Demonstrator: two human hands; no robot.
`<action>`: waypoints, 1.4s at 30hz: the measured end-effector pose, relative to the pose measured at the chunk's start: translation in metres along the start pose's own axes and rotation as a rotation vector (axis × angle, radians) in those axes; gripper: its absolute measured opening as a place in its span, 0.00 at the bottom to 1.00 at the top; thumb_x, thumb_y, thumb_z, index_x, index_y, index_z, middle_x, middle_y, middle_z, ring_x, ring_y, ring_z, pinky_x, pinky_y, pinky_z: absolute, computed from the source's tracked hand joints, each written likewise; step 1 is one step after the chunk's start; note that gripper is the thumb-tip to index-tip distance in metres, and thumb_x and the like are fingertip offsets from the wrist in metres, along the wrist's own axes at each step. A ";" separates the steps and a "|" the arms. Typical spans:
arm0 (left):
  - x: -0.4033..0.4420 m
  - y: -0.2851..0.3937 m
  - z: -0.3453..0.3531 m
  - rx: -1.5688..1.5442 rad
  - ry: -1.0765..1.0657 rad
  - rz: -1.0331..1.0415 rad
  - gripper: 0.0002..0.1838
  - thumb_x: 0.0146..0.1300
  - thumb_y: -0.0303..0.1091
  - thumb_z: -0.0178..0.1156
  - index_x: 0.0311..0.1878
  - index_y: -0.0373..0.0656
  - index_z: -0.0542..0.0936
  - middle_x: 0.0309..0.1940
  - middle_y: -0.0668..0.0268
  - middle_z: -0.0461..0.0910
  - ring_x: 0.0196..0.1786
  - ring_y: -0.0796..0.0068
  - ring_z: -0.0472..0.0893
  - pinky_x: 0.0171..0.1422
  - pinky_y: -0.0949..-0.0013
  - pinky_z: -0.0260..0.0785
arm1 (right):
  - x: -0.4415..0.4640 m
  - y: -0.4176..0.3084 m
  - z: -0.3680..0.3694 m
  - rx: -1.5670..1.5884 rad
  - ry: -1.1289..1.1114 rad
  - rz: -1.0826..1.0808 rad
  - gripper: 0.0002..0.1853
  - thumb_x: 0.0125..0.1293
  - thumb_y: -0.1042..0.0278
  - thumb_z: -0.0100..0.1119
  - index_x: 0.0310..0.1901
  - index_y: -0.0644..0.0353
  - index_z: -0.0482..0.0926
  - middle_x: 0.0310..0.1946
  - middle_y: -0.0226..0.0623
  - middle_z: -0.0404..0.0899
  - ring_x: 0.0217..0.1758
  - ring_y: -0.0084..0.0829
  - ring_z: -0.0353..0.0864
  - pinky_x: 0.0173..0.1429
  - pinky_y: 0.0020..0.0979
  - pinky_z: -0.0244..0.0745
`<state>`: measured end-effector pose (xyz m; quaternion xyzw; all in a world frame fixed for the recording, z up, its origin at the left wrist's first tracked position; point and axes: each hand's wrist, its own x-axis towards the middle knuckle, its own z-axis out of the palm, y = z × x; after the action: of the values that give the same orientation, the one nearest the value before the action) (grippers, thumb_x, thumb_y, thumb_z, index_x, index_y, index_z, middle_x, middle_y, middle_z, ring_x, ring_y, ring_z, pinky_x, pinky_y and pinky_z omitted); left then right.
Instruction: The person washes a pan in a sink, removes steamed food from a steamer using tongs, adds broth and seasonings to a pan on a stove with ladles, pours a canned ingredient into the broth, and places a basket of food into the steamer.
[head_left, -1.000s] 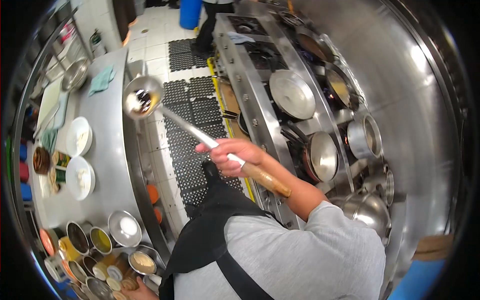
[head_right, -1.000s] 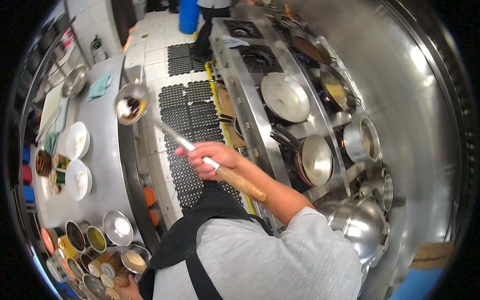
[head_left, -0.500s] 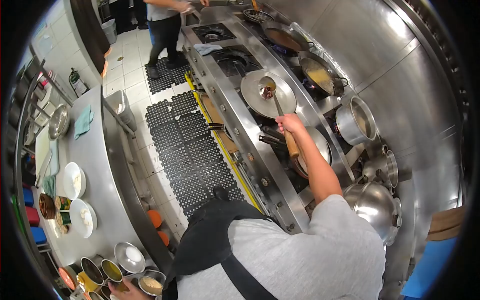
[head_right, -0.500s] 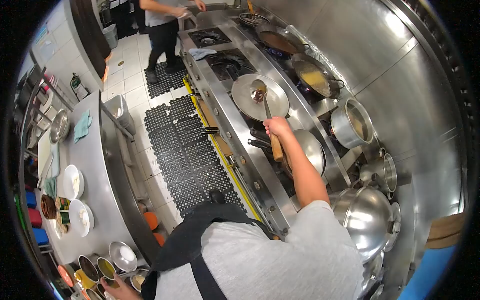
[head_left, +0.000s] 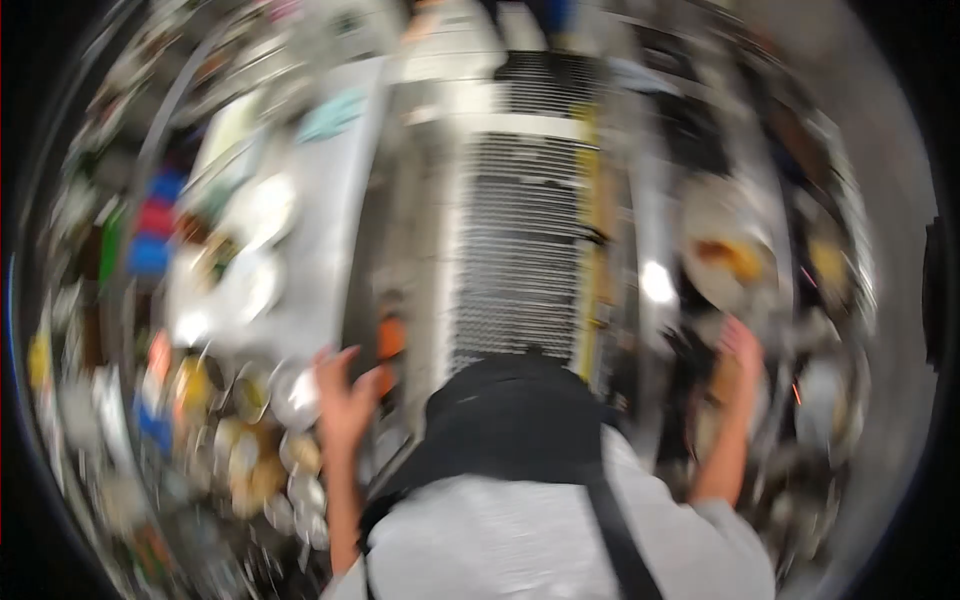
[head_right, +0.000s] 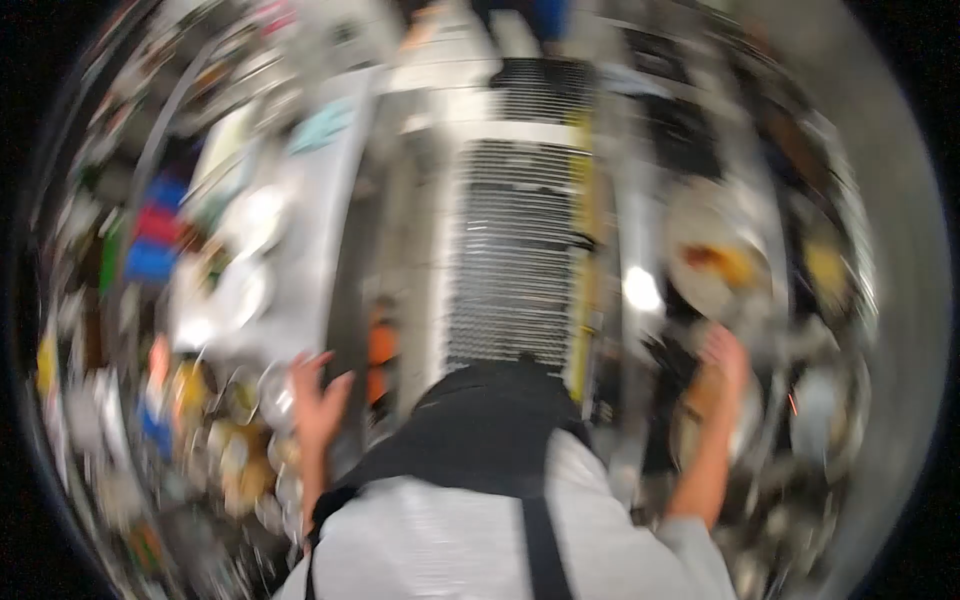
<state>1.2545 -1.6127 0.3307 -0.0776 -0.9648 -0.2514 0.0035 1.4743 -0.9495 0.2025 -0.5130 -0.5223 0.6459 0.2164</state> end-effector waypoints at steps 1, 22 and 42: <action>0.003 0.010 0.007 -0.043 0.029 0.009 0.25 0.56 0.36 0.73 0.57 0.40 0.81 0.67 0.46 0.72 0.71 0.44 0.70 0.75 0.49 0.62 | -0.019 -0.036 0.014 0.082 -0.085 0.196 0.19 0.78 0.60 0.50 0.62 0.63 0.79 0.41 0.30 0.83 0.26 0.20 0.74 0.29 0.24 0.72; 0.246 -0.370 -0.038 -0.433 0.969 -0.588 0.41 0.52 0.41 0.80 0.66 0.34 0.72 0.59 0.55 0.77 0.54 0.66 0.76 0.60 0.64 0.71 | 0.000 -0.085 0.042 0.314 -0.204 0.337 0.11 0.77 0.64 0.54 0.50 0.63 0.79 0.22 0.22 0.77 0.16 0.14 0.71 0.18 0.20 0.69; 0.349 -0.577 -0.040 -0.678 0.333 -0.336 0.40 0.59 0.26 0.72 0.74 0.36 0.66 0.63 0.58 0.75 0.62 0.63 0.77 0.66 0.63 0.72 | -0.092 -0.118 0.163 -0.181 0.241 0.066 0.12 0.76 0.64 0.46 0.51 0.54 0.79 0.46 0.29 0.85 0.24 0.19 0.70 0.26 0.26 0.69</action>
<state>0.8205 -2.0776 0.1020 0.1260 -0.8127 -0.5613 0.0925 1.3335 -1.0555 0.3369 -0.6211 -0.5315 0.5365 0.2094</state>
